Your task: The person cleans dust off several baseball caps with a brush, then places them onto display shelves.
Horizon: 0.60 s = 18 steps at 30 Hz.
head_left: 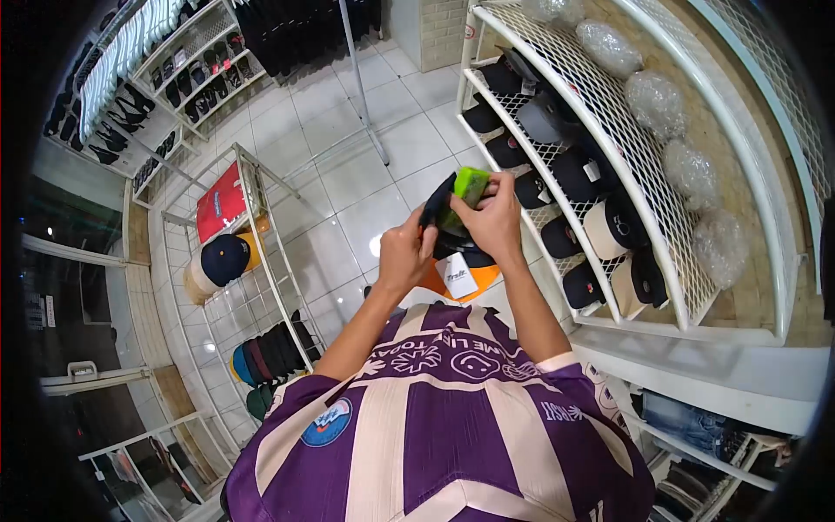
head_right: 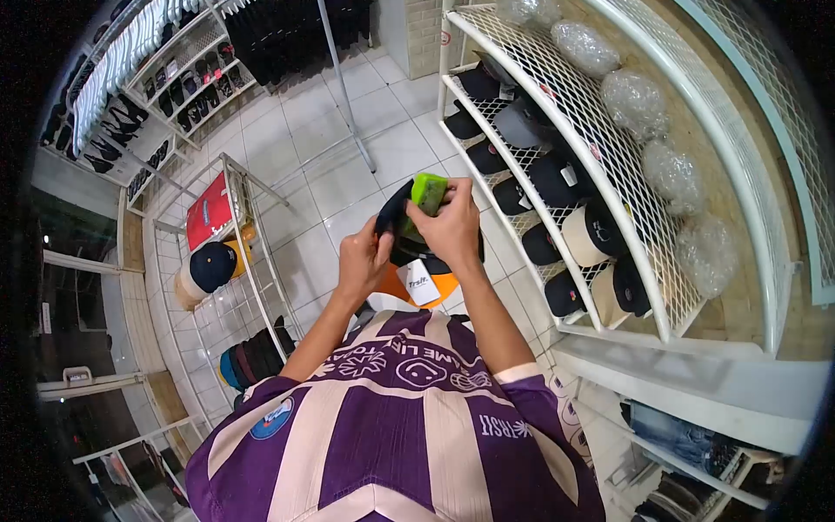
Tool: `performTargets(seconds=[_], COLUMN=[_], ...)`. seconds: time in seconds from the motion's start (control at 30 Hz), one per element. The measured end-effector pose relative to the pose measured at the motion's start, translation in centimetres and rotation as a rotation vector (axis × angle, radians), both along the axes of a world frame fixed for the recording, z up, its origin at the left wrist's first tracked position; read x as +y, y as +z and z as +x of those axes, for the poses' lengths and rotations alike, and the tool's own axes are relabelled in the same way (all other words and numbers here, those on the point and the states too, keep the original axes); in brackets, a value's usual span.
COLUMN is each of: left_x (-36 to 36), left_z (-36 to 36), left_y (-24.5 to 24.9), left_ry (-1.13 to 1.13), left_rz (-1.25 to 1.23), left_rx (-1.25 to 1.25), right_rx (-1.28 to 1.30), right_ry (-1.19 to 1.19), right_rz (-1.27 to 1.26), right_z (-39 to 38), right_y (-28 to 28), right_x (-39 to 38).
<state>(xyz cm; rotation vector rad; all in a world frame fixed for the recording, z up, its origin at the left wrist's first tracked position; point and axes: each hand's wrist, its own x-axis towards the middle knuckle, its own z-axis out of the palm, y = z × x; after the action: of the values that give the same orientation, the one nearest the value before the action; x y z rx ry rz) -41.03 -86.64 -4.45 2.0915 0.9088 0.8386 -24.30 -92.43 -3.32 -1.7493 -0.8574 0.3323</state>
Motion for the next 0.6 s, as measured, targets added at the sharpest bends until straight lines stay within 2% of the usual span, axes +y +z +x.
performTargets(seconds=[0.07,0.1,0.13,0.2,0.27,0.33,0.37,0.4,0.43,0.47,0.53,0.6], left_x=[0.1,0.3,0.6,0.9,0.7,-0.2,-0.4,-0.2,0.2,0.5,0.7,0.0], left_z=[-0.2,-0.3,-0.7,-0.7,-0.5,0.1,-0.1,-0.1,-0.3,-0.6,-0.4,-0.2], left_y=[0.9,0.8,0.5,0.0,-0.5,0.0,0.6,0.6,0.3,-0.1,-0.8,-0.7], left_ry=[0.025,0.025,0.041,0.059,0.082,0.034,0.046,0.045,0.06,0.071,0.077,0.039], left_rz=[-0.108,-0.104,-0.083,-0.062,0.024,0.022,-0.076,-0.072,-0.068,-0.064,-0.05,0.011], left_rx=[-0.044,-0.049,-0.058,-0.07,0.021,-0.063,-0.088,-0.094,-0.119,-0.14,-0.091,-0.003], right_rx=[-0.093,-0.279,-0.276,-0.198,0.027,-0.051,-0.078,-0.11,-0.341,-0.278,-0.304,-0.048], right_ry=[-0.131,-0.235,-0.267,-0.247,-0.112,-0.016,-0.082,-0.145,-0.228,-0.262,-0.233,-0.066], right_rz=[-0.044,-0.113,-0.196,-0.191,0.014,-0.025,-0.036,-0.045,-0.114,-0.184,-0.119,-0.044], right_z=[2.1,3.3,4.4,4.2,1.6,0.4,1.2,2.5,3.7,4.7,3.2,0.6], right_y=[-2.2,-2.6,-2.6,-1.7,0.2,0.2,-0.5,-1.2,-2.0,-2.8,-1.0,0.2], right_x=[0.6,0.4,0.4,-0.3,-0.2,0.1,0.3,0.4,0.4,0.4,0.0,0.2])
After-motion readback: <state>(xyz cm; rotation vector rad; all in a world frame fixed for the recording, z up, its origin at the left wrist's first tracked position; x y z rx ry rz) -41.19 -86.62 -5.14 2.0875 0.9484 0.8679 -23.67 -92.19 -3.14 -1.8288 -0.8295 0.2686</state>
